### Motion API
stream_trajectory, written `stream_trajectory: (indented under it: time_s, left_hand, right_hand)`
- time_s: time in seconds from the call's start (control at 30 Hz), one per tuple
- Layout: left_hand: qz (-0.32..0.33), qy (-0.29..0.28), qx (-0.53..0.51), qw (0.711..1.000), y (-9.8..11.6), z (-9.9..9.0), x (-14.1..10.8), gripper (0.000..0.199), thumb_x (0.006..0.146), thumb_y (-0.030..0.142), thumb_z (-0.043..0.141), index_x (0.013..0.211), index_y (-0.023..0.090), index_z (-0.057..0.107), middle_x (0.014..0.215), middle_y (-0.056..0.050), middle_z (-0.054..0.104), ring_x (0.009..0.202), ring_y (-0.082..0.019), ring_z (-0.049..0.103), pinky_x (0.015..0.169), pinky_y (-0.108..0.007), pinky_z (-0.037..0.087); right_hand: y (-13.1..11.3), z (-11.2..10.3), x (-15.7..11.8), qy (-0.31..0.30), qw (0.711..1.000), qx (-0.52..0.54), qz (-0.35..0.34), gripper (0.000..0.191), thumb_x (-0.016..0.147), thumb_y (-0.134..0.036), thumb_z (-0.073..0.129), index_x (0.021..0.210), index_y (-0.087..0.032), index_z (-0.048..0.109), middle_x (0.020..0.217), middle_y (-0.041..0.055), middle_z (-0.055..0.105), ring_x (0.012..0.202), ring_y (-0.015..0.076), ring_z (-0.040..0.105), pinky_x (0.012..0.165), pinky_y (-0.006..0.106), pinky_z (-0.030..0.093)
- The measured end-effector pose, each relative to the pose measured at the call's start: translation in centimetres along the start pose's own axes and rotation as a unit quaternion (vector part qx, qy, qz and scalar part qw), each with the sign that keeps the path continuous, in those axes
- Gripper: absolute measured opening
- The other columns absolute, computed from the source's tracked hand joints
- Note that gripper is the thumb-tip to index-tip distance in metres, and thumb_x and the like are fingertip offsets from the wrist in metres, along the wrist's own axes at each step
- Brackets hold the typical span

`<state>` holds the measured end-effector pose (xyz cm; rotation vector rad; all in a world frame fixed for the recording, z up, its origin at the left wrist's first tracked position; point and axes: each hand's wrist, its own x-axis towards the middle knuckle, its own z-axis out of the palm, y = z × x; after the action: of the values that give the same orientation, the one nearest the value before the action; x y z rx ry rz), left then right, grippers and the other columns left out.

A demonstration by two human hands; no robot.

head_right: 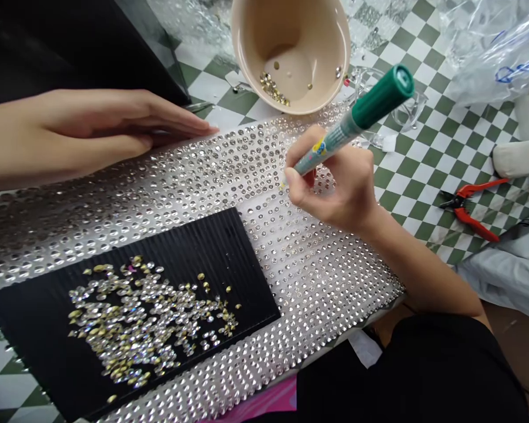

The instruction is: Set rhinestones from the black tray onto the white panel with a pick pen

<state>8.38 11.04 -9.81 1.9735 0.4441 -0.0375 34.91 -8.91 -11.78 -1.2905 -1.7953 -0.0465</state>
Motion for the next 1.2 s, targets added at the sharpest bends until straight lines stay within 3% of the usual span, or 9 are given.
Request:
stream_trajectory:
  time_s: [0.1,0.23,0.43,0.53,0.67,0.77,0.83,0.97,1.2]
  left_hand:
    - [-0.003,0.004,0.013,1.0,-0.2,0.0,-0.2,0.06,0.093,0.039,0.053,0.15,0.026,0.065,0.149,0.003,0.073,0.142,-0.028,0.067,0.13,-0.054,0.051]
    - [0.011,0.012,0.015,1.0,-1.0,-0.2,-0.3,0.062,0.093,0.039,0.052,0.151,0.025,0.065,0.151,-0.001,0.072,0.142,-0.03,0.066,0.124,-0.055,0.054]
    - [0.019,0.019,0.092,0.995,-0.1,0.6,-0.2,0.067,0.094,0.036,0.043,0.156,0.02,0.061,0.155,-0.008,0.069,0.135,-0.023,0.067,0.126,-0.049,0.052]
    - [0.078,0.026,0.194,0.978,0.8,1.5,-0.4,0.071,0.096,0.025,0.036,0.166,0.025,0.05,0.158,-0.009,0.066,0.128,-0.02,0.069,0.12,-0.045,0.056]
    - [0.143,0.036,0.299,0.943,1.9,2.1,-1.4,0.073,0.102,0.013,0.032,0.174,0.025,0.031,0.18,-0.014,0.042,0.158,-0.028,0.055,0.129,-0.048,0.052]
    - [0.159,0.052,0.366,0.915,3.0,2.4,-2.1,0.066,0.108,0.015,0.035,0.173,0.025,0.03,0.183,-0.018,0.034,0.161,-0.034,0.052,0.126,-0.051,0.056]
    - [0.187,0.042,0.392,0.9,3.5,2.8,-2.0,0.057,0.11,0.019,0.038,0.167,0.025,0.04,0.176,-0.016,0.046,0.154,-0.032,0.059,0.118,-0.046,0.062]
    - [0.251,0.023,0.392,0.885,4.4,4.6,0.0,0.038,0.113,0.023,0.04,0.145,0.022,0.062,0.144,-0.013,0.071,0.129,-0.024,0.071,0.1,-0.034,0.065]
    - [0.188,-0.034,0.473,0.86,7.0,6.6,3.8,0.019,0.108,0.026,0.059,0.12,0.024,0.074,0.118,-0.007,0.075,0.111,-0.022,0.07,0.083,-0.03,0.057]
  right_hand:
    - [-0.1,0.0,0.1,0.013,0.999,-0.002,-0.032,0.009,0.096,-0.027,0.068,0.088,-0.028,0.064,0.074,-0.004,0.069,0.055,0.012,0.059,0.05,0.03,0.055]
    - [-0.7,-0.3,0.5,-0.04,0.999,0.002,-0.034,0.013,0.095,-0.017,0.067,0.086,-0.025,0.064,0.077,-0.0041,0.071,0.057,0.0105,0.06,0.049,0.027,0.054]
    - [-0.8,-0.7,0.6,-0.059,0.998,-0.007,-0.008,0.013,0.1,-0.021,0.063,0.089,-0.026,0.061,0.079,-0.0042,0.072,0.06,0.0101,0.064,0.051,0.026,0.057]
    - [-0.7,-0.7,0.6,-0.062,0.998,-0.01,-0.02,0.013,0.1,-0.02,0.064,0.089,-0.026,0.06,0.08,-0.0055,0.072,0.06,0.0095,0.064,0.053,0.025,0.058]
    - [-0.8,-0.4,0.3,-0.042,0.999,0.007,-0.018,0.012,0.098,-0.019,0.064,0.089,-0.027,0.061,0.076,-0.0058,0.069,0.058,0.0101,0.063,0.051,0.027,0.057]
    - [-0.8,0.0,0.0,0.009,1.0,0.019,0.004,0.012,0.096,-0.022,0.063,0.086,-0.027,0.062,0.073,-0.004,0.066,0.057,0.0121,0.06,0.05,0.03,0.055]
    - [-0.8,0.3,-0.1,0.039,0.999,0.023,0.017,0.012,0.095,-0.022,0.063,0.084,-0.026,0.062,0.073,-0.0031,0.066,0.057,0.0121,0.058,0.05,0.03,0.053]
    - [-0.8,0.5,-0.1,0.081,0.995,0.037,0.039,0.013,0.092,-0.02,0.065,0.081,-0.025,0.062,0.071,-0.0035,0.065,0.054,0.0102,0.054,0.048,0.028,0.048]
    - [-0.1,0.2,-0.1,0.113,0.99,0.063,0.059,0.012,0.091,-0.02,0.065,0.081,-0.027,0.064,0.069,-0.0032,0.064,0.056,0.013,0.055,0.049,0.031,0.051]
